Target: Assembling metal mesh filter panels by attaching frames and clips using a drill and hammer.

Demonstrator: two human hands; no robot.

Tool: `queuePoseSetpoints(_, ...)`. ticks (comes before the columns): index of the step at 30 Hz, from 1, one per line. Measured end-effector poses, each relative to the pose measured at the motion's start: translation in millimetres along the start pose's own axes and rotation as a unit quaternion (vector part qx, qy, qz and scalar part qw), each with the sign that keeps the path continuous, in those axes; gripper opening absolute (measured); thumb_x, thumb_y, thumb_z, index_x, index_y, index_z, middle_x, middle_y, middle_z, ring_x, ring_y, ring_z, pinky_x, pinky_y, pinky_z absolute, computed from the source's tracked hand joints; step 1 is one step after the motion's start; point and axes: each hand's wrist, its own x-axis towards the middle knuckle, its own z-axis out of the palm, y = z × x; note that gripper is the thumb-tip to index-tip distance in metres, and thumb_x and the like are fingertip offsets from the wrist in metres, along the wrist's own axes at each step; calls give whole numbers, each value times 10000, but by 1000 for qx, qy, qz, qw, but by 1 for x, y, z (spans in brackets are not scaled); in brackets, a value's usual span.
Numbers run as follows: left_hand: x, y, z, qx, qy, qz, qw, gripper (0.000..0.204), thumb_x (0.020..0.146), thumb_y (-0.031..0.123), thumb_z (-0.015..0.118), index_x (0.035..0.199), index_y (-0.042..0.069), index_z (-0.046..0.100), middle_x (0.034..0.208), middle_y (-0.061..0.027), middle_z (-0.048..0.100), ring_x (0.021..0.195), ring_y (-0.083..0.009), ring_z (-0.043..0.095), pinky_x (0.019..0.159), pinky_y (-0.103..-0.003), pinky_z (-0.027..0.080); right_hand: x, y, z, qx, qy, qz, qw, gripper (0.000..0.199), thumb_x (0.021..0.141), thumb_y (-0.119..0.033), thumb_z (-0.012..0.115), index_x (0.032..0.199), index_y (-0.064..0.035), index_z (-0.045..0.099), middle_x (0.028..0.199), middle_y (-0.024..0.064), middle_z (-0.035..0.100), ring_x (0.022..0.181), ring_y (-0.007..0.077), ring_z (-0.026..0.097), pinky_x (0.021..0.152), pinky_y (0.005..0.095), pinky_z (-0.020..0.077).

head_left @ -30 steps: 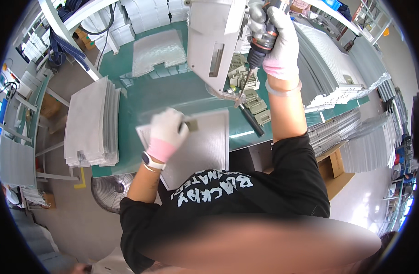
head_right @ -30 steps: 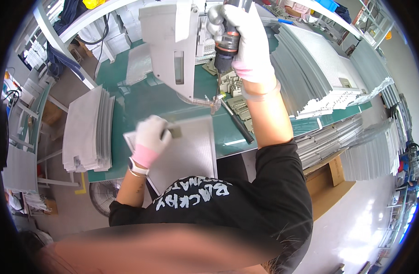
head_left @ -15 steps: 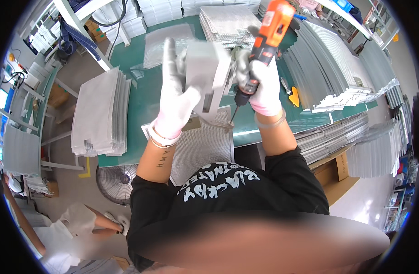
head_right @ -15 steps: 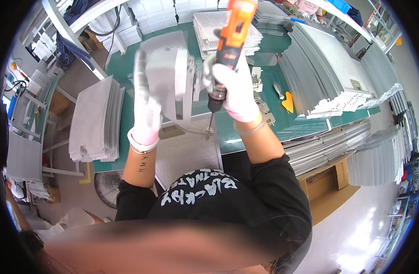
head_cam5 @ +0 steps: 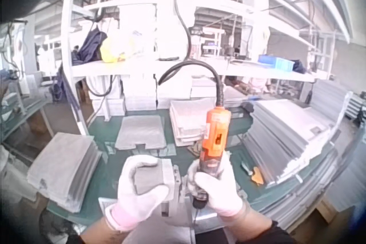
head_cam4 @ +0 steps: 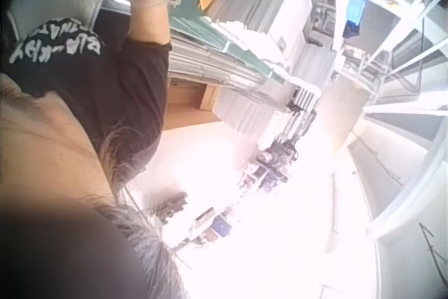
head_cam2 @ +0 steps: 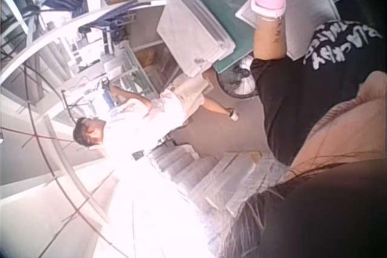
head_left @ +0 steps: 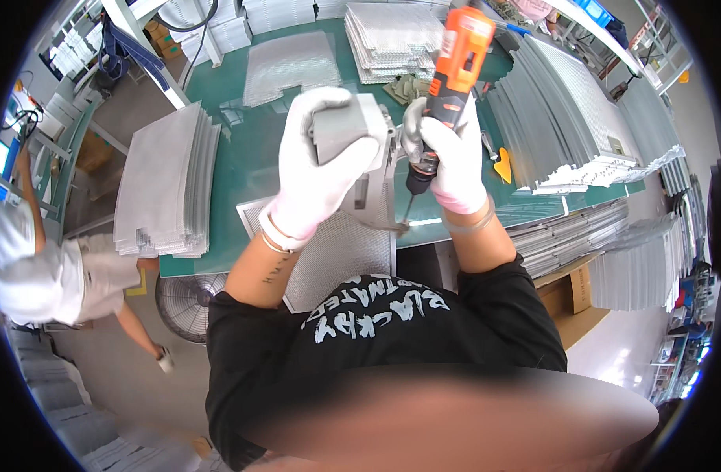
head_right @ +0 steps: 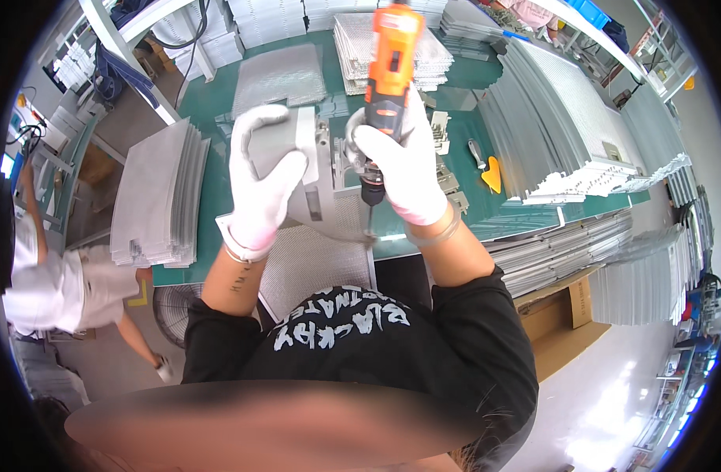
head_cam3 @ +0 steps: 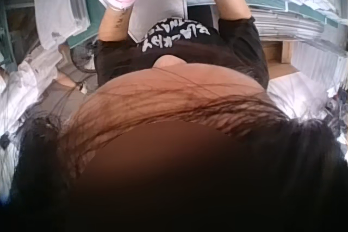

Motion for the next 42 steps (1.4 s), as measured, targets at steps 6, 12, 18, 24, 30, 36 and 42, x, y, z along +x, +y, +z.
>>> queuePoseSetpoints(6, 27, 21, 4, 21, -48, 19, 998, 472, 825, 24, 770, 1233, 46, 536, 1116, -48, 598, 1011, -122, 594, 881, -298, 523, -7, 3, 3, 3, 25, -52, 998, 515, 884, -32, 648, 1329, -76, 393, 806, 73, 617, 555, 88, 552, 434, 207, 416)
queuePoseSetpoints(12, 18, 10, 9, -28, -50, -10, 998, 479, 828, 13, 757, 1250, 49, 534, 1150, -60, 589, 1030, -128, 596, 887, -307, 531, 12, -13, 2, -38, 46, -85, 995, 336, 885, -190, 675, 1097, -31, 469, 736, 61, 548, 544, 112, 507, 476, 245, 419)
queuePoseSetpoints(18, 21, 8, 9, -53, -58, -29, 997, 530, 834, -10, 731, 1310, 49, 506, 1202, -72, 570, 1077, -145, 592, 912, -314, 530, 14, -13, 0, -41, 43, -82, 995, 377, 877, -195, 682, 1125, -31, 449, 740, 65, 555, 556, 116, 520, 487, 249, 430)
queuePoseSetpoints(24, 19, -5, -5, 76, -116, 62, 988, 587, 903, 38, 637, 1449, 21, 423, 1347, -81, 511, 1166, -195, 554, 1084, -351, 417, 13, -8, -9, -1, 11, -90, 996, 481, 877, -127, 666, 1282, -29, 426, 786, 87, 584, 579, 122, 544, 505, 246, 454)
queuePoseSetpoints(30, -18, -38, -70, 396, -161, -39, 903, 520, 961, 259, 600, 1374, -44, 508, 1079, -176, 670, 1063, -277, 655, 988, -399, 485, 10, -16, -9, -30, 43, -107, 993, 873, 885, -157, 636, 1606, -60, 154, 780, 64, 498, 568, 99, 471, 506, 234, 425)
queuePoseSetpoints(36, -83, -42, -67, 599, -206, -15, 774, 256, 779, 222, 712, 984, 72, 680, 762, -116, 617, 724, -325, 618, 686, -461, 457, 22, -3, -10, 44, 0, -88, 995, 474, 896, -109, 672, 1293, -28, 426, 821, 109, 606, 615, 154, 584, 525, 268, 485)
queuePoseSetpoints(42, -114, -12, -48, 543, -126, 51, 828, 294, 625, 228, 803, 873, 125, 686, 666, -47, 533, 648, -271, 551, 646, -433, 398, 33, 6, 34, 98, -25, -64, 993, 187, 933, -176, 646, 961, -12, 562, 793, 94, 613, 618, 149, 584, 534, 266, 475)
